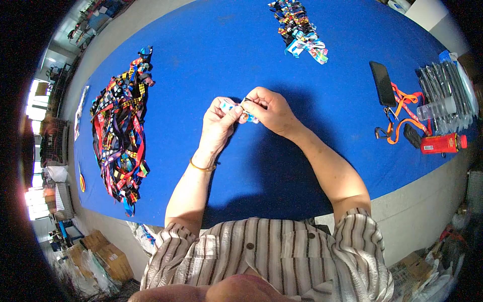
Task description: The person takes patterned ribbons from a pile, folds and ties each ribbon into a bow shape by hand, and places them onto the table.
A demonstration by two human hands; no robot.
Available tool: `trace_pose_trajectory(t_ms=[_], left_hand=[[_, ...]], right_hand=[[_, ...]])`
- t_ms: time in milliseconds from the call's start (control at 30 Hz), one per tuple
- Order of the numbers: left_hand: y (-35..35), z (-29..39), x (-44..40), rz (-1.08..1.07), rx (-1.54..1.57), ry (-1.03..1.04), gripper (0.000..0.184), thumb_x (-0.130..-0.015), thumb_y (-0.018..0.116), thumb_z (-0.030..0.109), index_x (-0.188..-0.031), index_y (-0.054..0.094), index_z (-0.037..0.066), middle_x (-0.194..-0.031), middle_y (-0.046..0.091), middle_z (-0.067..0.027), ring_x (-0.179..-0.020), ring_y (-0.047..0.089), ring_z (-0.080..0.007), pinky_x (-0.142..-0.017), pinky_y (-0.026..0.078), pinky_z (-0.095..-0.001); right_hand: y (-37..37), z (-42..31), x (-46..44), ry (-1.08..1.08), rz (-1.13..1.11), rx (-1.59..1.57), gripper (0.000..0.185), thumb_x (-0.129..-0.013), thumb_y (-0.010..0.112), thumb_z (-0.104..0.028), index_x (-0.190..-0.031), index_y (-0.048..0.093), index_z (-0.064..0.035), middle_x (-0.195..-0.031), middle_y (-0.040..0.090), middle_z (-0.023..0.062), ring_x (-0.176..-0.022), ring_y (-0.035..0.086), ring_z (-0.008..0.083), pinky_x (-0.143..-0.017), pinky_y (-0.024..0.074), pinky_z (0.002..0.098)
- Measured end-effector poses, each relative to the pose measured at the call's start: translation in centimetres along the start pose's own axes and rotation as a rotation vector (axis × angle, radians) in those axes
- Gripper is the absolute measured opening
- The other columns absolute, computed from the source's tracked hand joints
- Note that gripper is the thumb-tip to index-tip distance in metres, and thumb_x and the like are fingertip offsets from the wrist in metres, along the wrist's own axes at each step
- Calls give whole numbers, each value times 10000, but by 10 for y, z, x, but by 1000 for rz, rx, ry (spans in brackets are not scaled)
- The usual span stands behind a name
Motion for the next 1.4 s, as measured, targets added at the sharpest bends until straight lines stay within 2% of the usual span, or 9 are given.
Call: trace_pose_trajectory(t_ms=[367,467,600,900,1100,1133,1267,1367,1400], left_hand=[[4,7,3,-12,-213,18,275,-912,734,1,-1087,526,43,-951,677,-82,-780,646,-116,-696,544,-248],[8,2,6,-9,-380,16,392,-889,759,4,-1177,494,30,-1015,668,-95,-801,647,-115,-719,558,-257],[25,0,10,-71,-401,-23,517,-893,754,10,-1293,428,11,-1039,663,-109,-872,674,-144,-771,581,-286],[20,-3,6,-154,-114,-28,393,-951,707,61,-1243,451,4,-998,712,-135,-871,698,-176,-792,580,-301],[10,-2,3,-107,14,-50,286,-961,667,19,-1167,469,1,-948,709,-140,-871,694,-184,-771,570,-316],[9,-1,3,-95,65,-59,281,-956,668,15,-1163,478,5,-955,710,-147,-846,693,-194,-765,565,-314],[7,-1,2,-75,196,-102,276,-954,676,29,-1155,487,7,-971,712,-151,-842,695,-192,-729,558,-290],[3,-10,2,-169,202,-127,265,-948,692,64,-1156,538,10,-1008,717,-119,-882,703,-189,-765,578,-297],[5,-10,2,-192,201,-132,262,-949,691,68,-1153,537,11,-1009,716,-121,-893,705,-193,-767,582,-299]], right_hand=[[-8,-7,-2,-72,-25,-35,92,-975,648,-111,-931,627,-33,-866,682,24,-764,626,76,-698,523,242],[1,-22,1,-20,-43,147,118,-954,677,-117,-888,633,-29,-856,670,34,-767,624,82,-683,515,256],[9,-43,3,-298,15,480,154,-923,712,-115,-838,625,-21,-788,638,55,-690,612,97,-622,491,289],[-1,-27,2,7,13,175,137,-961,679,-144,-868,658,-44,-663,625,-26,-636,584,51,-610,488,226],[-19,-15,-5,34,0,-86,123,-993,634,-161,-1041,662,-52,-899,659,-5,-839,603,55,-769,489,219],[-22,-17,-4,39,-40,-109,136,-1003,605,-131,-1106,648,-54,-1008,650,10,-941,591,59,-842,480,240],[-5,-36,2,-95,-158,-139,218,-950,649,-82,-1167,661,-57,-1057,643,4,-964,594,85,-884,482,264],[-2,-58,5,-302,-217,307,250,-879,711,-65,-1129,689,-77,-1096,641,35,-1037,595,132,-932,471,290],[-3,-56,5,-329,-196,288,233,-834,742,-60,-1062,702,-82,-1113,634,60,-1097,589,175,-960,462,322]])
Point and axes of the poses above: each hand's wrist, its own x-axis away from the middle knuckle, its own y-axis out of the palm, z = x × y, the point moved 8 cm from there along -x, towards the middle knuckle
